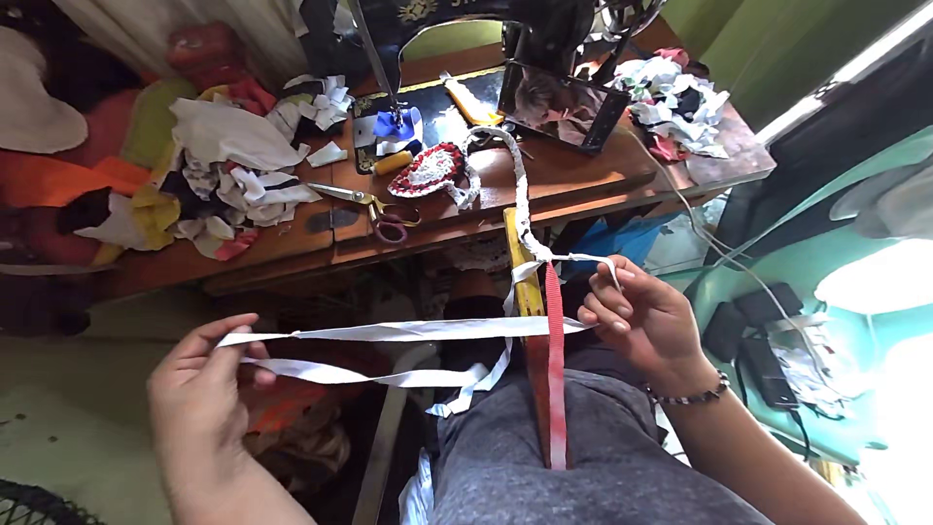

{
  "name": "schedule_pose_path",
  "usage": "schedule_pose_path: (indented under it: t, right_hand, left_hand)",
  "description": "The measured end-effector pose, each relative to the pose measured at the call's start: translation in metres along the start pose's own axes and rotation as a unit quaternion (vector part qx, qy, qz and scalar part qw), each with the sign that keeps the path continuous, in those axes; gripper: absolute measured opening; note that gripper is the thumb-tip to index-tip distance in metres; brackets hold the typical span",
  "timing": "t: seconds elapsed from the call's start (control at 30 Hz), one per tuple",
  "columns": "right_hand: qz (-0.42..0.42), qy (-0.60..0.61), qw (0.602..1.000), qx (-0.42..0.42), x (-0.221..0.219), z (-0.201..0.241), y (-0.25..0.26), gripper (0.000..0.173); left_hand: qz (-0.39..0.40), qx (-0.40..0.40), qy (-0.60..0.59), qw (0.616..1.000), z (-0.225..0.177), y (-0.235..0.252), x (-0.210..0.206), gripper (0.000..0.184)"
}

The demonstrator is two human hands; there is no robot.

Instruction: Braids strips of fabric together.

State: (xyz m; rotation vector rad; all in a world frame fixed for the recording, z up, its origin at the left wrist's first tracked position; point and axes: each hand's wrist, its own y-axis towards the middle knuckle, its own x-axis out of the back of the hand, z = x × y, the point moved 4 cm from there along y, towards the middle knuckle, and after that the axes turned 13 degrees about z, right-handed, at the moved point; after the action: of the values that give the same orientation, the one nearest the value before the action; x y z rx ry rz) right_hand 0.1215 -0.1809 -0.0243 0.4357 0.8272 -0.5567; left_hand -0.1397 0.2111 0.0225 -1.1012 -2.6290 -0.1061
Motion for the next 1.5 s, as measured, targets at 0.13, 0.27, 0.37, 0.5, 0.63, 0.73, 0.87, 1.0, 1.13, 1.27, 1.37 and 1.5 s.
schedule_pose_path:
  t: [0.13, 0.27, 0.37, 0.5, 0.63, 0.73, 0.87, 1.0, 1.13, 1.27, 1.37, 1.5]
  right_hand:
    - [-0.001, -0.045, 0.999, -0.009, -0.002, 0.003, -0.003, 0.031]
    - [0.058, -0.096, 0.994, -0.014, -0.011, 0.002, -0.006, 0.032]
    - [0.120, -0.172, 0.978, -0.023, -0.026, 0.001, -0.006, 0.027]
    - [0.174, -0.294, 0.939, -0.030, -0.061, -0.004, -0.006, 0.049]
    - [0.202, -0.419, 0.885, 0.012, -0.084, -0.008, -0.013, 0.062]
    - [0.194, -0.504, 0.841, 0.037, -0.083, -0.002, -0.017, 0.043]
    - [0.152, -0.533, 0.830, 0.062, -0.070, 0.015, -0.023, 0.023]
    - [0.113, -0.491, 0.861, 0.063, -0.067, 0.033, -0.027, 0.028]
    - [0.123, -0.442, 0.886, 0.073, -0.070, 0.039, -0.027, 0.028]
    - [0.140, -0.429, 0.887, 0.100, -0.076, 0.043, -0.030, 0.028]
    - [0.155, -0.425, 0.885, 0.112, -0.079, 0.044, -0.030, 0.028]
    - [0.174, -0.489, 0.843, 0.140, -0.080, 0.047, -0.031, 0.030]
  left_hand:
    - [-0.043, -0.037, -0.038, 0.998, -0.010, 0.003, 0.001, 0.015]
    - [0.044, -0.153, -0.068, 0.985, -0.049, -0.009, -0.041, 0.022]
    - [0.167, -0.244, -0.069, 0.953, -0.083, -0.025, -0.090, 0.019]
    - [0.283, -0.306, -0.063, 0.907, -0.112, -0.057, -0.171, 0.016]
    - [0.372, -0.368, -0.033, 0.852, -0.116, -0.080, -0.225, 0.015]
    - [0.397, -0.401, -0.042, 0.825, -0.117, -0.088, -0.235, 0.014]
    - [0.383, -0.384, -0.079, 0.836, -0.108, -0.086, -0.232, 0.028]
    - [0.344, -0.241, -0.061, 0.906, -0.072, -0.074, -0.234, 0.018]
    - [0.475, -0.067, -0.008, 0.878, -0.041, -0.073, -0.247, 0.028]
    - [0.510, -0.020, -0.039, 0.859, -0.046, -0.079, -0.254, 0.025]
    - [0.533, 0.009, -0.096, 0.840, -0.051, -0.083, -0.261, 0.032]
    - [0.565, 0.052, -0.175, 0.805, -0.055, -0.087, -0.270, 0.054]
